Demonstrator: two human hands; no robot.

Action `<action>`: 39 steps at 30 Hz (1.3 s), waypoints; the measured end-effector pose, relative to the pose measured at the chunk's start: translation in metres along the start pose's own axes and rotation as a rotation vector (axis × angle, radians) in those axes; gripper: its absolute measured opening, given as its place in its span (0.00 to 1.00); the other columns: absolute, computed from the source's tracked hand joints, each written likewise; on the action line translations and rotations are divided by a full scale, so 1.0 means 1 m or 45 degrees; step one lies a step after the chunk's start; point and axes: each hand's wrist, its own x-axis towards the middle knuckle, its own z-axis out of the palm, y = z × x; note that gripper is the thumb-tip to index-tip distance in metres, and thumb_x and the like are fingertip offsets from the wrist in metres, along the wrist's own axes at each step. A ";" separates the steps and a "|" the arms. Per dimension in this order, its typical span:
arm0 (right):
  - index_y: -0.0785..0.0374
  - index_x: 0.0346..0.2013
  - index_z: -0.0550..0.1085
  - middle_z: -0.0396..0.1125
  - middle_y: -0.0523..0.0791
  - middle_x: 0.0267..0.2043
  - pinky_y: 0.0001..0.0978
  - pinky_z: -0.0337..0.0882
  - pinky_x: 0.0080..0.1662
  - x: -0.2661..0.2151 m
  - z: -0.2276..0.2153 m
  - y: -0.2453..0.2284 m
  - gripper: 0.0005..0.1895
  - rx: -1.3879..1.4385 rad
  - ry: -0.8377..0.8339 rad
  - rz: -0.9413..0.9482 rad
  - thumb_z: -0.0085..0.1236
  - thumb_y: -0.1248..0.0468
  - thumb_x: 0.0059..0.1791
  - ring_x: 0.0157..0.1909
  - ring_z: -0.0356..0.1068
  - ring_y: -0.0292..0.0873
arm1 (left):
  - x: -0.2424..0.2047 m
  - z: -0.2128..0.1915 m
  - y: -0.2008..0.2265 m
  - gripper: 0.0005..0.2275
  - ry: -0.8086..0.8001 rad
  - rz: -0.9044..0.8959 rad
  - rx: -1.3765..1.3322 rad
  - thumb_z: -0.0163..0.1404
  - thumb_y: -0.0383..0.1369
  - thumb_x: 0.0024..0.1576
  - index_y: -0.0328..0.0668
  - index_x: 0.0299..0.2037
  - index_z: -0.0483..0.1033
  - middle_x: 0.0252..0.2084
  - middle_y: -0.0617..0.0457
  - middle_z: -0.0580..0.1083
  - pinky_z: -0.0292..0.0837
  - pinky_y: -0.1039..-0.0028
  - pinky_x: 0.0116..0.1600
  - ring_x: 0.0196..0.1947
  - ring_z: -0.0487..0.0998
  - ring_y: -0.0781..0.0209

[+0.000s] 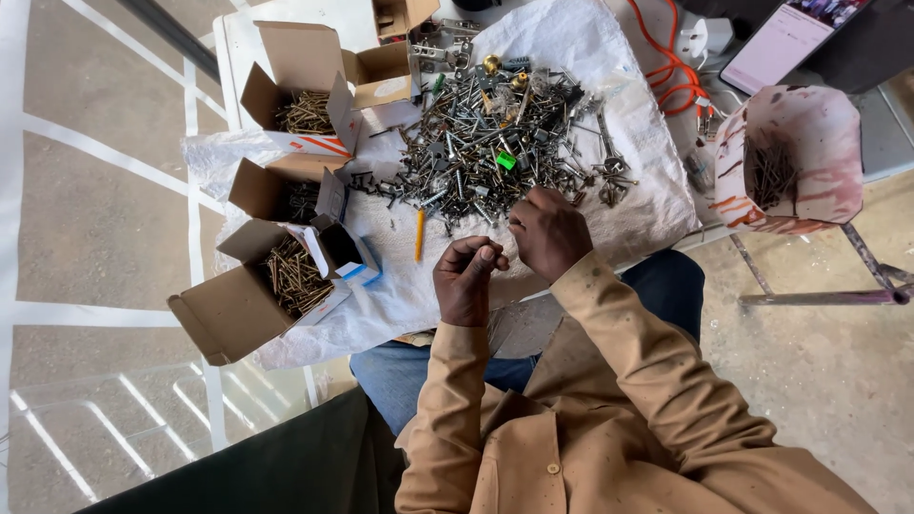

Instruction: Sorting mixed screws and nails from a pile into organized cardboard boxes.

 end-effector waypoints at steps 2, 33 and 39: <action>0.56 0.34 0.71 0.62 0.43 0.38 0.49 0.76 0.43 0.000 0.007 0.005 0.04 -0.006 -0.032 -0.064 0.58 0.61 0.50 0.48 0.71 0.55 | 0.001 0.002 0.001 0.08 -0.003 0.014 0.061 0.57 0.19 0.57 0.21 0.43 0.76 0.33 0.30 0.77 0.81 0.63 0.35 0.28 0.82 0.47; 0.73 0.33 0.80 0.72 0.52 0.22 0.22 0.65 0.23 0.006 -0.049 -0.018 0.10 1.623 -0.512 0.255 0.69 0.66 0.48 0.20 0.64 0.34 | 0.001 0.010 0.012 0.09 -0.101 -0.011 0.186 0.59 0.16 0.54 0.18 0.43 0.78 0.28 0.32 0.78 0.82 0.65 0.34 0.26 0.83 0.49; 0.67 0.36 0.80 0.73 0.50 0.28 0.32 0.71 0.35 0.011 -0.046 -0.008 0.09 1.112 -0.148 0.197 0.68 0.63 0.50 0.32 0.68 0.37 | 0.002 0.000 0.010 0.04 -0.097 -0.049 -0.050 0.53 0.19 0.59 0.26 0.42 0.73 0.34 0.32 0.77 0.83 0.63 0.38 0.31 0.84 0.45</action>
